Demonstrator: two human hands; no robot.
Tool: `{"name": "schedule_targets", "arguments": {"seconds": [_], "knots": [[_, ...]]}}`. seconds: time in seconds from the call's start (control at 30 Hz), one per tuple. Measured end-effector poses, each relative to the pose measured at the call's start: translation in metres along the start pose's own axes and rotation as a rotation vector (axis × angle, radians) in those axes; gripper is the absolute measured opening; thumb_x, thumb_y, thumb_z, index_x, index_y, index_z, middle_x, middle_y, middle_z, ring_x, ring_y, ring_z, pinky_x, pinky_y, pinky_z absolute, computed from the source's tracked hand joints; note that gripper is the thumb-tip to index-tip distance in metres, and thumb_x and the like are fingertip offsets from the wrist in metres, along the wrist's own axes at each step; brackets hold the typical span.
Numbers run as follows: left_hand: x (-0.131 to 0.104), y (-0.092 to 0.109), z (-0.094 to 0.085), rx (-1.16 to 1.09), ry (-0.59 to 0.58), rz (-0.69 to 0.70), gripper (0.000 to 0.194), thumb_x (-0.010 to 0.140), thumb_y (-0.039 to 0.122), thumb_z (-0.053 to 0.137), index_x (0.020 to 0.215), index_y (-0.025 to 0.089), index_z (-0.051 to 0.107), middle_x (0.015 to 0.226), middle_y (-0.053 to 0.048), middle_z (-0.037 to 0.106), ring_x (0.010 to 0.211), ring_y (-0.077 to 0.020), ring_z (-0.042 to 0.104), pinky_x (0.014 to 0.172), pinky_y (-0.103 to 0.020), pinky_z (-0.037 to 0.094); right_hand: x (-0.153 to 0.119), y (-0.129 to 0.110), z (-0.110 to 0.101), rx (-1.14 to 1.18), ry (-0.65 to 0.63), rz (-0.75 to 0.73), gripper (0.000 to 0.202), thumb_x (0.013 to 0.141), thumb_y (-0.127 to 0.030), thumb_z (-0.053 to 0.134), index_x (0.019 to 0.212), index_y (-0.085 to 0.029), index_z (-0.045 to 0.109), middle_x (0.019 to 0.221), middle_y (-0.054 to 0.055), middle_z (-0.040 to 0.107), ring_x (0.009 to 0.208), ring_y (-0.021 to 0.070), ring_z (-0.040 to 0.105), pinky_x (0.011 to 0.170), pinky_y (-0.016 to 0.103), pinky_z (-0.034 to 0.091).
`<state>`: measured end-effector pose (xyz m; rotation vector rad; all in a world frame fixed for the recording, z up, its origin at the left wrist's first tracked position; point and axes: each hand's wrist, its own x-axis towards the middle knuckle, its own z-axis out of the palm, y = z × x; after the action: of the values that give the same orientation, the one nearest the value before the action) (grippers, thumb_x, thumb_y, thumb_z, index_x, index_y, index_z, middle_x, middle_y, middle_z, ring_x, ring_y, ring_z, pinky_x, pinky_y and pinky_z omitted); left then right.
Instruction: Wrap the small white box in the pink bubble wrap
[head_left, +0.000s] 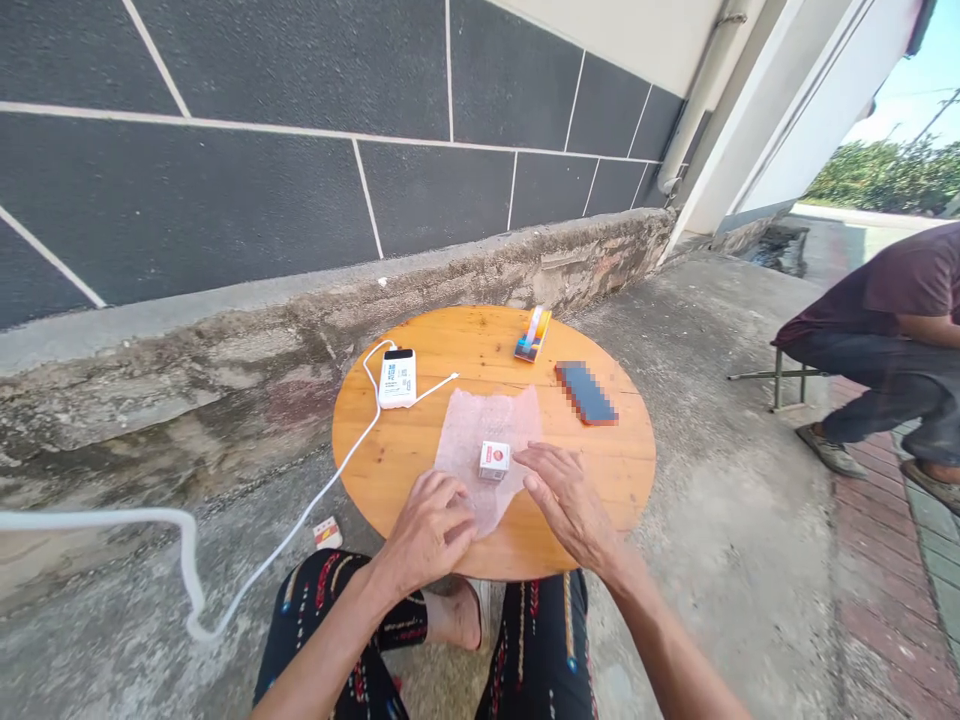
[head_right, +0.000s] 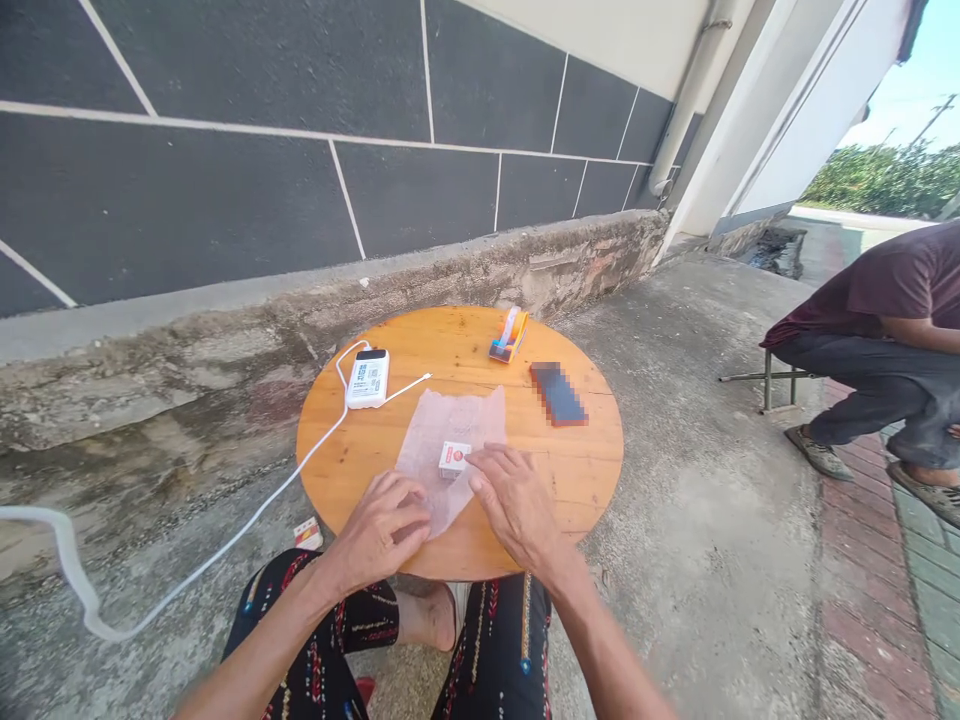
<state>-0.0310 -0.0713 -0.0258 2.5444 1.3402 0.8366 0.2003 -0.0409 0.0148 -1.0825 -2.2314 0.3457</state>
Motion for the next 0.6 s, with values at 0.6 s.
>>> {"name": "schedule_targets", "arguments": {"seconds": [0.6], "knots": [[-0.009,0.026,0.030,-0.054,-0.106,-0.064,0.012,0.083,0.016,0.056,0.089,0.021,0.064,0.108,-0.006,0.057,0.103,-0.0238,0.048,0.090,-0.041,0.041,-0.034,0.023,0.009,-0.220,-0.137,0.159,0.017,0.092,-0.023,0.052,0.099,-0.021,0.067,0.094,0.006,0.067,0.093,0.0230,0.057,0.085,0.039,0.041]]}}
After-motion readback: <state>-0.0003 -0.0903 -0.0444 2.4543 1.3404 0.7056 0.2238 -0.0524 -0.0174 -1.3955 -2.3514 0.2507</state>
